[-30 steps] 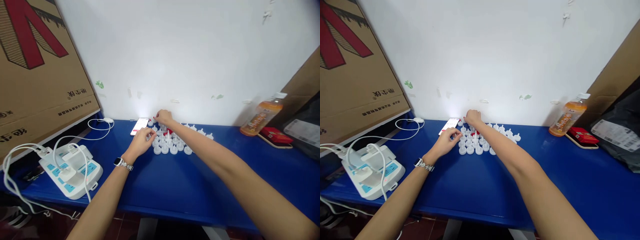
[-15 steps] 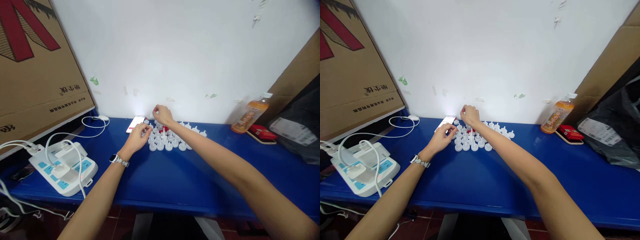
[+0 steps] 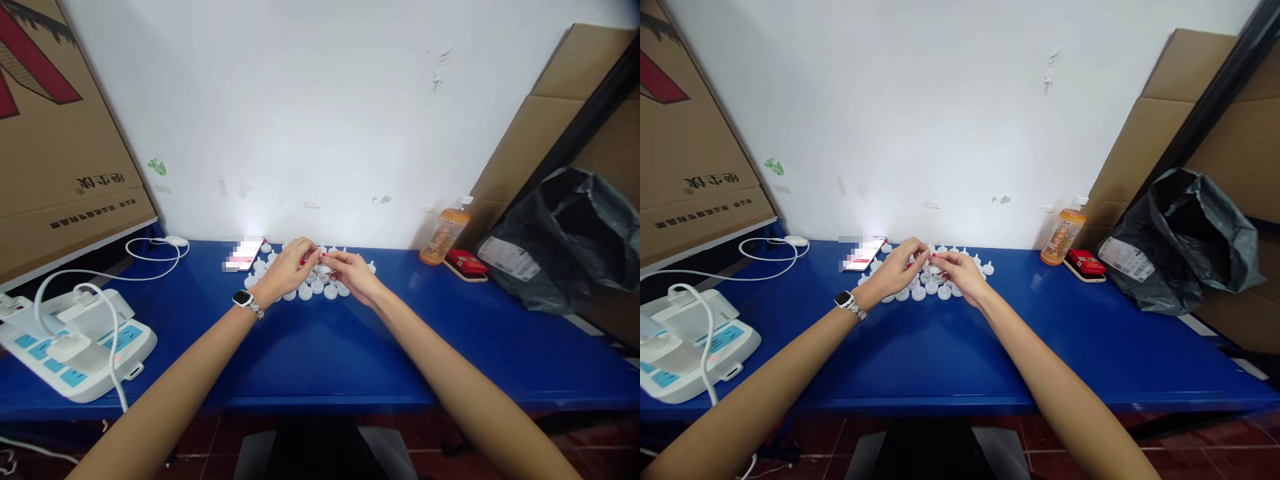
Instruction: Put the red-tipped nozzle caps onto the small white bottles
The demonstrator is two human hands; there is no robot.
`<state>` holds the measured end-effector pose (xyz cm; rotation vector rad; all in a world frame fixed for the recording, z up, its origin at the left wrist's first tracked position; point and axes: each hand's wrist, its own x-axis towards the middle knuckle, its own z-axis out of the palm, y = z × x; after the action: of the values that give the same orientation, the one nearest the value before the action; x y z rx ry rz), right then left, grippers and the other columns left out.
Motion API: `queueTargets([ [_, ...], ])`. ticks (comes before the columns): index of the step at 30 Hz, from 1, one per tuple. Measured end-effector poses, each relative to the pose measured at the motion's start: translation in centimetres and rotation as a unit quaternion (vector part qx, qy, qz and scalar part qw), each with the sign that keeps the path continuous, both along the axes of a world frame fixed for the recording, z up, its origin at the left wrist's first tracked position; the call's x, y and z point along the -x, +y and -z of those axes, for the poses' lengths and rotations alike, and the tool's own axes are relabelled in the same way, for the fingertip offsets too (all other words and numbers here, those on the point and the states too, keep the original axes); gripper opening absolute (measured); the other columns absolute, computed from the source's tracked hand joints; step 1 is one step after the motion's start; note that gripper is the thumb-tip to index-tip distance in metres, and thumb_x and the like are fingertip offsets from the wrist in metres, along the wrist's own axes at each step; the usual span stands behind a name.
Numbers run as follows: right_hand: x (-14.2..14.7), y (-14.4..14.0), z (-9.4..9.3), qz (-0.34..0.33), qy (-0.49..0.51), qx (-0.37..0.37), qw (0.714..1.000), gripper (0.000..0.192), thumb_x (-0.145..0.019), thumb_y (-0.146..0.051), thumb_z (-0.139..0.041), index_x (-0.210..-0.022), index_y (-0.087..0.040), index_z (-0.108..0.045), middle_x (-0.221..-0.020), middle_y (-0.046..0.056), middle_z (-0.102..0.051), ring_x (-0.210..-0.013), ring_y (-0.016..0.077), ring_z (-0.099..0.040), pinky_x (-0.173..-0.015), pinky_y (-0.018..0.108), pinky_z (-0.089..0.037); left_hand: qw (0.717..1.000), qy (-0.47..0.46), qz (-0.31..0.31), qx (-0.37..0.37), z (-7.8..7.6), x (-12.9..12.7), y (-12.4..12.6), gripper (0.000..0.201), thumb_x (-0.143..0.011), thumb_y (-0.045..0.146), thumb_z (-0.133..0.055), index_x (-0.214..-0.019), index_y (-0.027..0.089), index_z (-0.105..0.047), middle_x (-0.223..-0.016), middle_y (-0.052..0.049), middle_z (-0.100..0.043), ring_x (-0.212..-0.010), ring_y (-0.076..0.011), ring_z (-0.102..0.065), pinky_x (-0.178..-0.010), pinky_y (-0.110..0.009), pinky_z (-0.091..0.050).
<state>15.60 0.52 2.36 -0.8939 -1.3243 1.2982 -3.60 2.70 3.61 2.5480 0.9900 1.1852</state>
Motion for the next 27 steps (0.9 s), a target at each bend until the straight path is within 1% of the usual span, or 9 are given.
queueTargets([
  [2,-0.4,-0.2,0.2,-0.018,-0.005,0.007,1.0,0.035,-0.068,-0.045,-0.087,-0.086,-0.017,-0.075,-0.085,0.003,-0.072,-0.074,0.0124,-0.06,-0.062,0.025,-0.045,1.0,0.016,0.006,0.012,0.4,-0.6,-0.3,0.026,-0.107,0.038,-0.037,-0.096,0.02,-0.053,-0.091,-0.005,-0.06,-0.083,-0.0198,-0.057,-0.075,-0.034,-0.043],
  [5,-0.7,-0.4,0.3,-0.037,-0.045,0.015,0.998,0.033,-0.067,-0.04,-0.088,-0.086,-0.017,-0.075,-0.083,0.003,-0.072,-0.074,0.0131,-0.062,-0.064,0.026,-0.047,0.998,0.052,0.026,0.023,1.1,-0.4,-1.2,0.026,-0.108,0.037,-0.034,-0.096,0.021,-0.05,-0.091,-0.004,-0.059,-0.079,-0.019,-0.055,-0.073,-0.033,-0.042],
  [9,-0.3,-0.8,0.2,-0.035,-0.082,-0.026,0.996,0.036,-0.065,-0.035,-0.09,-0.09,-0.018,-0.07,-0.085,0.003,-0.072,-0.077,0.0147,-0.066,-0.072,0.029,-0.052,0.995,0.09,0.039,0.023,1.3,0.7,-2.2,0.027,-0.108,0.036,-0.032,-0.091,0.022,-0.047,-0.091,-0.004,-0.058,-0.078,-0.0191,-0.053,-0.073,-0.034,-0.041],
  [12,0.2,-1.3,0.0,-0.016,-0.115,-0.085,0.99,0.034,-0.069,-0.036,-0.086,-0.091,-0.018,-0.067,-0.086,0.002,-0.07,-0.074,0.0132,-0.062,-0.07,0.029,-0.051,0.996,0.071,0.033,0.035,1.2,0.8,-2.5,0.028,-0.108,0.036,-0.031,-0.087,0.022,-0.044,-0.087,-0.003,-0.056,-0.076,-0.0188,-0.052,-0.072,-0.033,-0.04],
  [15,0.5,-1.9,0.1,0.024,-0.136,-0.152,0.979,0.037,-0.071,-0.035,-0.084,-0.1,-0.02,-0.067,-0.099,0.004,-0.069,-0.078,0.0135,-0.06,-0.071,0.029,-0.051,0.999,0.024,0.014,0.041,1.2,0.4,-2.4,0.028,-0.108,0.035,-0.03,-0.085,0.022,-0.041,-0.082,-0.001,-0.053,-0.073,-0.0176,-0.05,-0.07,-0.032,-0.038],
  [17,0.5,-2.3,0.2,0.037,-0.141,-0.168,0.975,0.039,-0.072,-0.036,-0.083,-0.104,-0.021,-0.067,-0.104,0.005,-0.069,-0.079,0.0143,-0.06,-0.072,0.03,-0.05,0.999,-0.005,0.001,0.041,1.3,0.2,-2.4,0.03,-0.108,0.036,-0.031,-0.083,0.022,-0.039,-0.08,-0.001,-0.051,-0.071,-0.0168,-0.049,-0.069,-0.032,-0.037],
  [20,0.5,-2.6,0.2,0.009,-0.122,-0.136,0.983,0.035,-0.079,-0.046,-0.078,-0.1,-0.02,-0.068,-0.09,0.003,-0.069,-0.072,0.0146,-0.059,-0.068,0.03,-0.048,0.999,-0.021,0.003,0.047,1.4,0.2,-2.6,0.032,-0.109,0.038,-0.031,-0.082,0.022,-0.037,-0.081,-0.001,-0.05,-0.073,-0.0164,-0.049,-0.069,-0.032,-0.037],
  [23,0.5,-2.6,0.2,-0.055,-0.058,-0.059,0.995,0.039,-0.083,-0.057,-0.07,-0.094,-0.019,-0.067,-0.077,0.002,-0.067,-0.065,0.0144,-0.057,-0.066,0.03,-0.047,0.998,-0.008,0.018,0.053,1.3,0.4,-2.8,0.03,-0.109,0.04,-0.029,-0.088,0.022,-0.041,-0.084,-0.002,-0.051,-0.075,-0.0171,-0.051,-0.07,-0.032,-0.039],
  [27,0.8,-2.8,0.1,-0.101,0.04,0.023,0.994,0.036,-0.085,-0.056,-0.067,-0.092,-0.02,-0.061,-0.066,0.0,-0.063,-0.06,0.0147,-0.055,-0.059,0.028,-0.043,0.997,0.056,0.041,-0.019,1.0,0.4,-3.1,0.031,-0.109,0.039,-0.027,-0.089,0.022,-0.043,-0.091,-0.006,-0.054,-0.079,-0.0196,-0.052,-0.075,-0.034,-0.041],
])
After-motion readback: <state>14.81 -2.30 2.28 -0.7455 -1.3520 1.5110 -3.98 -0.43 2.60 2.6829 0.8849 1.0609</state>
